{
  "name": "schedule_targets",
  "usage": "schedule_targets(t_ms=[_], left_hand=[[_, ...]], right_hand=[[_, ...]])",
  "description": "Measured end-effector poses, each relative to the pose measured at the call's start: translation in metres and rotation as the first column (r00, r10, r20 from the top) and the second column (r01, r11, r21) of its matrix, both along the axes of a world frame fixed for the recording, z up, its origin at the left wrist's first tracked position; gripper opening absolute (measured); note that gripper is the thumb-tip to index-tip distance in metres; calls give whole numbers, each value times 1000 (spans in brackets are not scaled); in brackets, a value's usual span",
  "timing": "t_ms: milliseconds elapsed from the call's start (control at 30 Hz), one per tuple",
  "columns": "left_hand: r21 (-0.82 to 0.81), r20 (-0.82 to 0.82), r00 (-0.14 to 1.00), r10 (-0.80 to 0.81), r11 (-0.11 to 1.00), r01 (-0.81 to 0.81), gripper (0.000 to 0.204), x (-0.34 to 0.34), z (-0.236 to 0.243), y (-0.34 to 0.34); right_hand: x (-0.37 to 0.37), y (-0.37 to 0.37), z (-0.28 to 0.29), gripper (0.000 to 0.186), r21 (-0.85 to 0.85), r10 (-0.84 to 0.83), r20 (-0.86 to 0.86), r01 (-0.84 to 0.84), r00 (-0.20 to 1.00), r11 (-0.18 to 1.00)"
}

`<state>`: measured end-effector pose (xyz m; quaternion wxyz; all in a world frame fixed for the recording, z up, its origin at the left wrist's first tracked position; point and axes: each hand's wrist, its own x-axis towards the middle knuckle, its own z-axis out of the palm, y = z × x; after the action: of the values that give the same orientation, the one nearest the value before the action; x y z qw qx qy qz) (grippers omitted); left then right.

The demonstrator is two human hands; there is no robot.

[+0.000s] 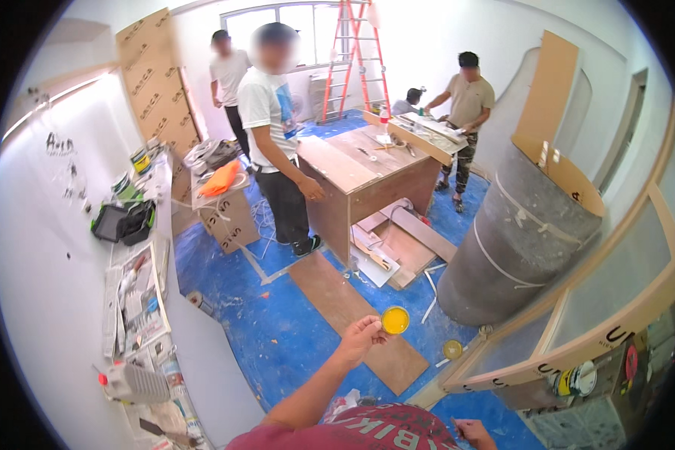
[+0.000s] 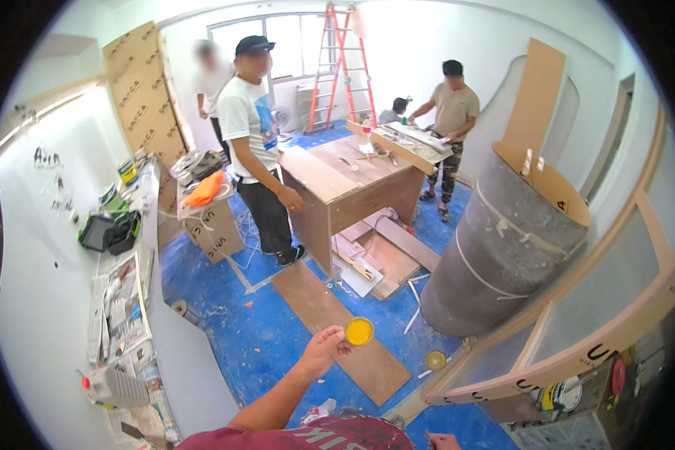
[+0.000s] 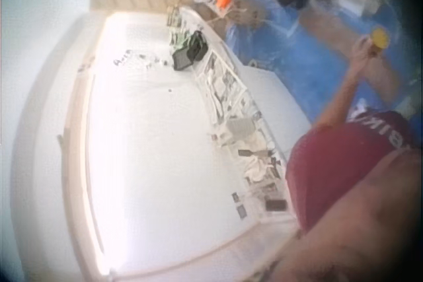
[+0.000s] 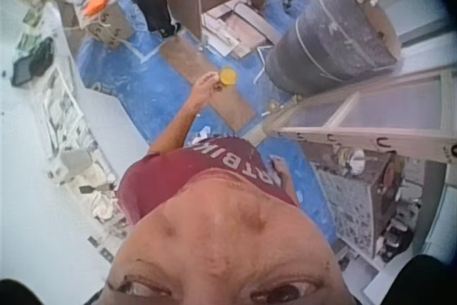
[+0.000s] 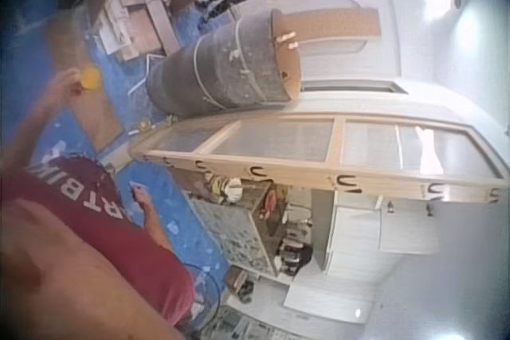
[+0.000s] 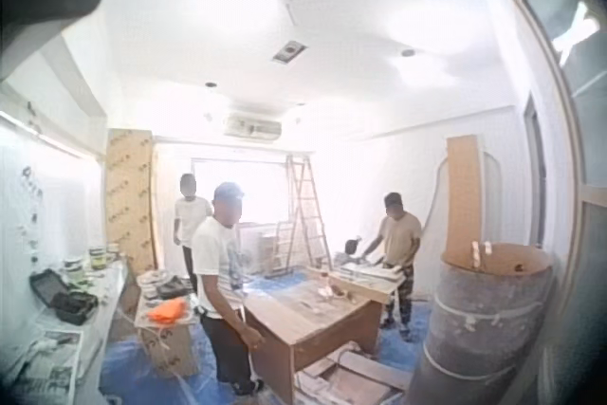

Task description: The person sits on the floor and handles several paint cans, then stands to move around a cluttered room. They open a yellow paint can and use a stick to scoop yellow paint into a white bucket, stirring the mixture with the stick.

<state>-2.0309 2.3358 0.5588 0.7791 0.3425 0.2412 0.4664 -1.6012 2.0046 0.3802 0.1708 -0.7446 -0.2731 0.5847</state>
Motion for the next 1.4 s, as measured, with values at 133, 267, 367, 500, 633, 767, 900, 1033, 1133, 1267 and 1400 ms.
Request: schedule_targets(t_ms=[133,267,367,500,633,767,900,1033,1133,1267,1400], left_hand=[[-15,37,999,7,1000,-6,17,9,10,0],[-23,18,1000,2,1000,-2,16,9,19,0],[-41,-15,999,-50,998,49,16,11,21,-7],[-86,-47,996,-81,993,77,17,27,24,-4],[-79,-50,984,-174,982,170,16,54,35,5],[-29,-37,977,-209,978,208,16,80,43,16],[13,28,977,-210,978,210,17,102,48,37],[202,-58,988,-142,968,151,19,110,83,54],[173,46,988,-146,975,136,18,106,68,55],[178,55,987,-148,975,136,15,113,77,35],[187,25,985,-171,969,163,13,129,63,14]], right_hand=[[37,-9,-139,47,234,535,210,-573,818,785],[28,18,-121,49,70,647,148,-660,748,748],[12,4,-97,50,-64,677,76,-674,732,736],[-4,-2,-13,47,-154,627,48,-614,778,774],[-9,-6,57,34,-252,413,-24,-405,910,879],[9,-16,50,23,-70,228,-29,-229,973,971],[-28,15,105,20,114,-176,-38,179,984,977],[-38,42,120,18,465,-195,-65,203,979,862],[-42,76,165,17,555,-267,-47,247,962,794],[-60,128,253,17,651,-405,-297,493,865,577],[-74,162,307,21,738,-323,-396,508,859,445]])
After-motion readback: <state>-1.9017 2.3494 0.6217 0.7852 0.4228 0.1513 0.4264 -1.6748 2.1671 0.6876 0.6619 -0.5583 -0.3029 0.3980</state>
